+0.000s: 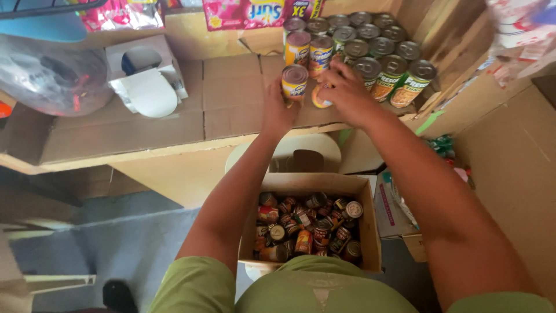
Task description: Organizing and arrangement of canned goods from a cardboard box onto store shelving units.
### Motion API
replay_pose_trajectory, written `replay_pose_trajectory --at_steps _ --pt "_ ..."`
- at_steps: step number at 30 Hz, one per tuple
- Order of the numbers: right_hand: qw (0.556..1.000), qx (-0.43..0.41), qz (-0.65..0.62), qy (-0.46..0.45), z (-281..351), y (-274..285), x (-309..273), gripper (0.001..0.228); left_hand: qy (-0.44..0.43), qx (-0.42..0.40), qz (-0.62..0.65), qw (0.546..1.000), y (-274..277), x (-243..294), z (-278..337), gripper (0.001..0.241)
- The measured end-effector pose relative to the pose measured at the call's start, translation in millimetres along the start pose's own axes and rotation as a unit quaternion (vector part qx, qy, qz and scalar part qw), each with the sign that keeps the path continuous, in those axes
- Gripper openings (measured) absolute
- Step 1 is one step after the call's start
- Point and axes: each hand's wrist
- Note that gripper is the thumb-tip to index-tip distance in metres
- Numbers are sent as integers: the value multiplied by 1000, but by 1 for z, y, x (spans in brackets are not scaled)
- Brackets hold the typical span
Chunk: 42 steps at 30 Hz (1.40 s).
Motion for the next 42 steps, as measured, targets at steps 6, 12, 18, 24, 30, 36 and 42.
replay_pose_trajectory --at_steps 6,12,18,24,30,36,42 --pt "995 -4 88 56 -5 5 -9 18 -44 -15 -90 995 2 0 4 70" --pt "982 138 127 11 9 -3 -19 31 -5 -19 -67 998 1 25 6 72" --pt "967 232 10 -102 34 -42 -38 36 109 26 -113 987 -8 24 -1 68" --pt "971 196 10 -133 36 -59 -30 39 75 1 -156 985 -18 -7 -24 68" --pt "980 154 25 -124 42 -65 -22 42 65 46 -180 980 -27 3 -33 65" --pt "983 133 59 -111 46 -75 -17 46 83 50 -217 971 -29 5 -33 40" --pt "981 148 104 -74 66 -97 -3 44 12 56 -247 967 -37 -64 -18 24"
Point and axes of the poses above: each hand's wrist, its own z-axis away from the middle knuckle, its own y-axis out of the back of the hand, x = y × z, and after that the axes turned 6 degrees about z, right-handed
